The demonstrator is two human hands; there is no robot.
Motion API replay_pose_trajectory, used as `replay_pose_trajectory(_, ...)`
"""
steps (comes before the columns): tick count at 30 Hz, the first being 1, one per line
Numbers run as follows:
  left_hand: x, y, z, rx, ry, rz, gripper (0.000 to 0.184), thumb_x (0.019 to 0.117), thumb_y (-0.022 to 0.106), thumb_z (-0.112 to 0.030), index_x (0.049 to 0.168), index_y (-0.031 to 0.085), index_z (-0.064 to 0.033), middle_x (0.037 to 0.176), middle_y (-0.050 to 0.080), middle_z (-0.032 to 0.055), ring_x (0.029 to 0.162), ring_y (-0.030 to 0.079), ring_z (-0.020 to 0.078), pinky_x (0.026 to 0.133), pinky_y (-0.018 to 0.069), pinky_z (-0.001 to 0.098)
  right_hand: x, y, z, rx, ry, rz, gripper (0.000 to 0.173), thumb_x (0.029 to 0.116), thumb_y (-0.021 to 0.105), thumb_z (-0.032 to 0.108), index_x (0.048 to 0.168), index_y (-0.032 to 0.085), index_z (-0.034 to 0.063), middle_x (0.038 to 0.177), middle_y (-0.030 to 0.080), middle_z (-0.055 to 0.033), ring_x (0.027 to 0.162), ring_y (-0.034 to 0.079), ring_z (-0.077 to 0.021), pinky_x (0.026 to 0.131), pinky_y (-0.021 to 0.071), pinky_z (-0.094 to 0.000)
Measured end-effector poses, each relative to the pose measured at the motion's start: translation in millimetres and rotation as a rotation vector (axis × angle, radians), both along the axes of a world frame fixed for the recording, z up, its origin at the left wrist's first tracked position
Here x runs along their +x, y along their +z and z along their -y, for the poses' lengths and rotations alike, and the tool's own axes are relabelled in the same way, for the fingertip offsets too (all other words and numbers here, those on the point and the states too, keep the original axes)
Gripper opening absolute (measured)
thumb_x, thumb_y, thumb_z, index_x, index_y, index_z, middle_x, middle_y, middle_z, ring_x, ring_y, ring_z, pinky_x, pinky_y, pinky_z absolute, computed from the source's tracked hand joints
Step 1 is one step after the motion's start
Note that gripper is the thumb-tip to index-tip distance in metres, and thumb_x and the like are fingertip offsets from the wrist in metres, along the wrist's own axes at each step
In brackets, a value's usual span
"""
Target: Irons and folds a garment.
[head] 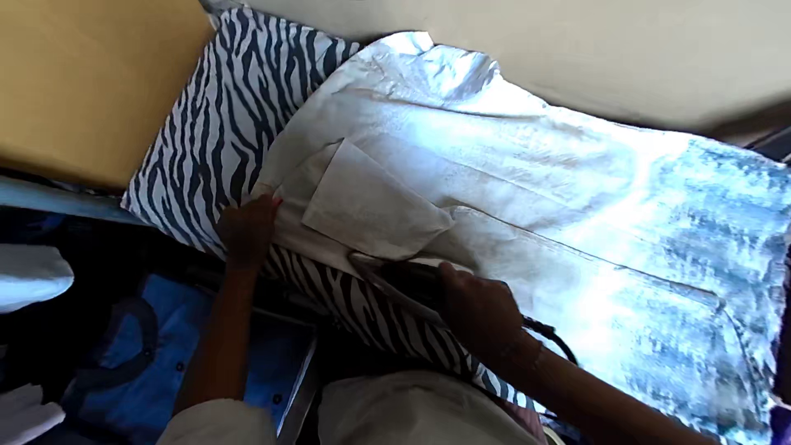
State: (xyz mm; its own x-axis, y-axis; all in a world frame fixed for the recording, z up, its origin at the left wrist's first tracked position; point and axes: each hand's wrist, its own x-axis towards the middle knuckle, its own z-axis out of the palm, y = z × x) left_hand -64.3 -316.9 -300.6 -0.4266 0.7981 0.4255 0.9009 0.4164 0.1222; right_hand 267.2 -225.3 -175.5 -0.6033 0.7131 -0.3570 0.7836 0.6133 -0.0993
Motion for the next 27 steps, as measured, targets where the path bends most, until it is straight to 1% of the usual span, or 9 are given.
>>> replay_pose_trajectory(3,-0.7,0.6,-3.1,0.017,0.016,-0.039,0.045,0.1077,0.048,-0.031,0.092,0.07,0.0058,0.077,0.069,0.0261,0.071,0.069,0.0481,0.064,0.0489,0.0625,-67.0,12.9,2.5,-0.157,0.015,0.131,0.027,0.1018,0.052,0.006,0.126,0.062,-0.0011,0.105,0.071,-0.0249,0.098,0.072,-0.0435,0.077,0.0556,-0.0554)
replay_pose_trajectory(6,-11.3,2.4,5.0,0.016,0.099,0.011,0.038,0.1075,0.049,-0.027,0.109,0.071,0.0036,0.096,0.071,0.0276,0.088,0.07,0.0489,0.071,0.0536,0.0613,-109.3,12.9,4.9,-0.196,0.054,0.18,0.025,0.1053,0.047,0.008,0.126,0.059,0.0017,0.105,0.071,-0.021,0.102,0.071,-0.0386,0.079,0.0554,-0.0506)
replay_pose_trajectory(8,-24.0,23.6,27.5,-0.066,0.261,0.198,0.041,0.1087,0.046,-0.027,0.131,0.061,0.0039,0.114,0.066,0.0345,0.103,0.065,0.0565,0.08,0.0513,0.0688,-124.6,10.0,4.7,-0.187,0.08,0.15,0.022,0.1054,0.048,0.009,0.123,0.059,0.0014,0.1,0.07,-0.0196,0.1,0.071,-0.0373,0.077,0.0559,-0.0486)
replay_pose_trajectory(10,-33.7,42.5,64.8,-0.018,0.35,0.275,0.045,0.1085,0.046,-0.029,0.139,0.052,0.0042,0.11,0.064,0.0371,0.099,0.063,0.0591,0.08,0.0493,0.0715,-139.3,10.7,4.0,-0.198,0.09,0.155,0.021,0.1058,0.047,0.009,0.123,0.057,0.0019,0.099,0.07,-0.0188,0.099,0.072,-0.037,0.076,0.0565,-0.0483)
replay_pose_trajectory(12,-28.9,51.0,105.5,0.06,0.4,0.227,0.043,0.109,0.044,-0.026,0.139,0.05,0.0042,0.102,0.065,0.0328,0.092,0.065,0.0533,0.079,0.0511,0.0662,-153.8,10.6,5.4,-0.216,0.094,0.141,0.021,0.1057,0.048,0.008,0.125,0.055,0.0018,0.1,0.07,-0.0201,0.098,0.072,-0.0387,0.075,0.0566,-0.0504)
replay_pose_trajectory(16,9.5,63.0,157.0,0.158,0.381,0.103,0.036,0.1053,0.047,-0.014,0.133,0.056,0.0065,0.101,0.066,0.0303,0.086,0.065,0.0447,0.075,0.0532,0.0559,-179.7,14.8,10.9,-0.27,0.139,0.085,0.023,0.1052,0.051,0.007,0.127,0.055,0.0,0.105,0.069,-0.0218,0.101,0.071,-0.0394,0.076,0.057,-0.0517)
replay_pose_trajectory(22,59.8,100.4,127.4,0.255,0.194,-0.023,0.03,0.1024,0.051,-0.013,0.119,0.067,0.006,0.102,0.07,0.0257,0.094,0.066,0.0396,0.085,0.0531,0.0466,-192.0,21.6,35.8,-0.466,0.18,-0.105,0.032,0.1049,0.051,0.009,0.134,0.055,-0.0034,0.124,0.065,-0.026,0.112,0.067,-0.0421,0.084,0.0558,-0.0574)
replay_pose_trajectory(24,66.4,110.6,106.5,0.271,0.088,-0.057,0.03,0.1027,0.051,-0.014,0.115,0.07,0.0056,0.101,0.071,0.0256,0.096,0.066,0.0403,0.089,0.052,0.0464,-165.1,34.9,29.5,-0.515,0.172,-0.084,0.037,0.1063,0.046,0.007,0.142,0.052,-0.0025,0.134,0.061,-0.0265,0.119,0.063,-0.0427,0.09,0.0539,-0.0582)
replay_pose_trajectory(27,74.9,111.8,83.8,0.268,-0.035,-0.052,0.03,0.1039,0.05,-0.014,0.112,0.069,0.008,0.099,0.07,0.0284,0.096,0.066,0.0427,0.091,0.0502,0.0478,-72.6,48.8,3.9,-0.54,0.025,-0.011,0.036,0.1059,0.048,0.006,0.141,0.051,-0.0024,0.131,0.062,-0.0272,0.118,0.064,-0.0447,0.089,0.0539,-0.0598)
